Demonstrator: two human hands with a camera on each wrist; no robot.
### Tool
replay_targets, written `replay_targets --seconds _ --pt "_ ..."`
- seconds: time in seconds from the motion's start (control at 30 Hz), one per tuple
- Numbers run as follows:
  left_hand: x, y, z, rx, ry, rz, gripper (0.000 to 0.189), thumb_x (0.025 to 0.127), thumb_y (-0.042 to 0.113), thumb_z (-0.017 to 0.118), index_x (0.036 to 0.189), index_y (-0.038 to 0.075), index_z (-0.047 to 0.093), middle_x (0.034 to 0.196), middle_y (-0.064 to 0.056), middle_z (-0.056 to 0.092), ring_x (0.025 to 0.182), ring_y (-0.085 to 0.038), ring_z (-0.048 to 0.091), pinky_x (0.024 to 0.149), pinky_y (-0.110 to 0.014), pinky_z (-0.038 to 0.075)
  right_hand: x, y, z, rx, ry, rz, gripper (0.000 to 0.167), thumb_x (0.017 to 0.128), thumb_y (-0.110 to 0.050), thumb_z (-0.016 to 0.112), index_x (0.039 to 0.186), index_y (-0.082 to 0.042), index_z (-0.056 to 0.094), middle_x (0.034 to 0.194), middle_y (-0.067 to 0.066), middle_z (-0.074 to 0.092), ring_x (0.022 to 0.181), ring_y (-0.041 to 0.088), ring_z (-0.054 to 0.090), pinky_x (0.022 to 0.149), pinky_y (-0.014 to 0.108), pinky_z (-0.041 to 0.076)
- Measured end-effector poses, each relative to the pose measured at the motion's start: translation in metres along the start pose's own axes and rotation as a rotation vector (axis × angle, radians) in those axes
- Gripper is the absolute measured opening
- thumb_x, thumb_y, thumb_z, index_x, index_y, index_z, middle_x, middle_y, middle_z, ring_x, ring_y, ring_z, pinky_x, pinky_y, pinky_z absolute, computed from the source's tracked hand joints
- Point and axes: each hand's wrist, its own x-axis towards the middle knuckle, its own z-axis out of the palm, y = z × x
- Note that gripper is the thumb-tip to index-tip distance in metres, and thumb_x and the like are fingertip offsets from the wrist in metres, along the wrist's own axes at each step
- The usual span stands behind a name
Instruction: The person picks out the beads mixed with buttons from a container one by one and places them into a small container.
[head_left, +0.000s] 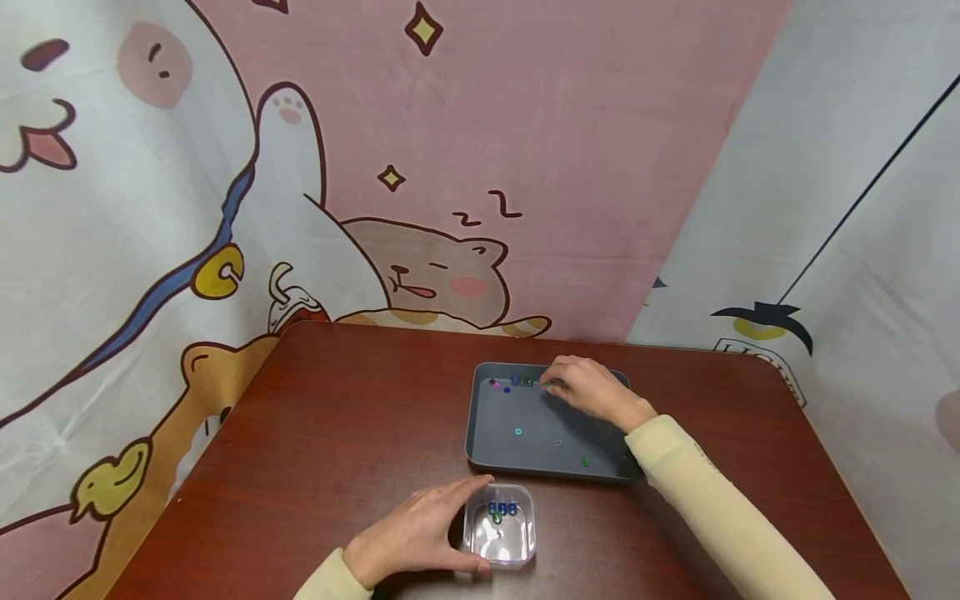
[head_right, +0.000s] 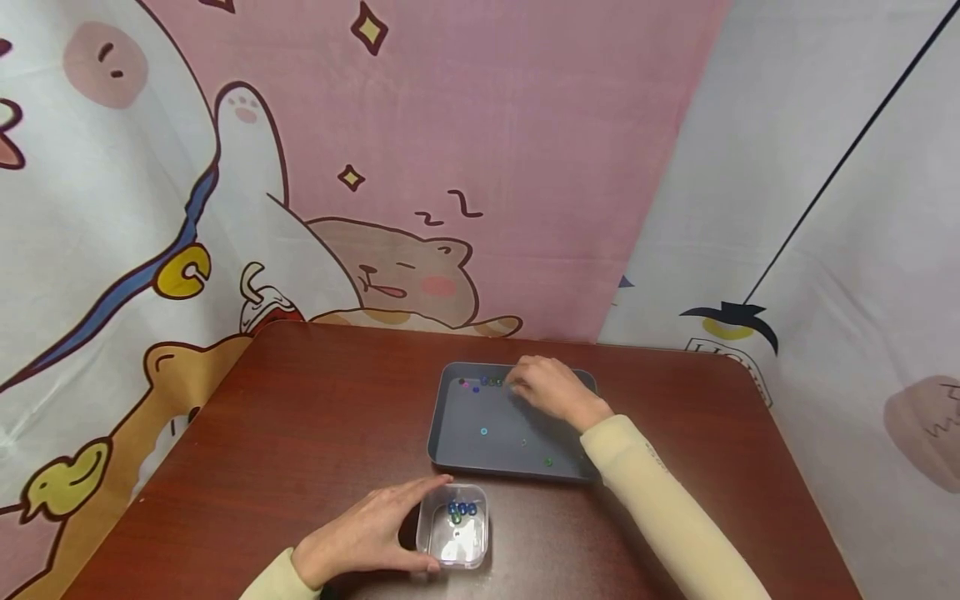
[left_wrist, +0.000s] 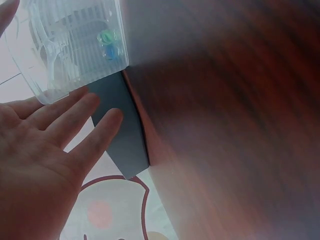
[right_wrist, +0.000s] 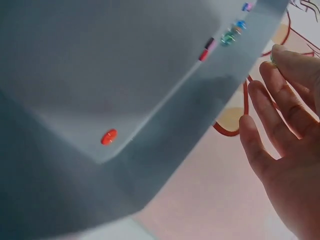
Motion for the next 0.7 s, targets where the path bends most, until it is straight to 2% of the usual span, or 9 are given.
replay_targets --seconds 0.2,0.7 --pt "0.000 0.000 0.001 0.002 0.001 -0.007 0.102 0.079 0.066 0.080 0.157 0.013 0.042 0.148 -0.004 0.058 0.129 -0.020 0.060 0.102 -0.047 0.053 -0.005 -0.002 -0.012 0.001 0.039 0.002 0.018 0.094 -0.011 0.077 0.111 -0.010 0.079 0.106 0.000 0.071 0.095 0.019 0.069 0.083 0.042 0.058" --pt "0.000 0.000 0.001 0.008 0.004 0.000 0.102 0.080 0.067 0.079 0.157 0.012 0.042 0.148 -0.004 0.058 0.129 -0.020 0.060 0.103 -0.043 0.053 -0.027 -0.014 -0.032 0.011 0.179 -0.039 0.018 0.092 -0.013 0.079 0.110 -0.014 0.079 0.110 0.000 0.071 0.102 0.020 0.069 0.087 0.045 0.058"
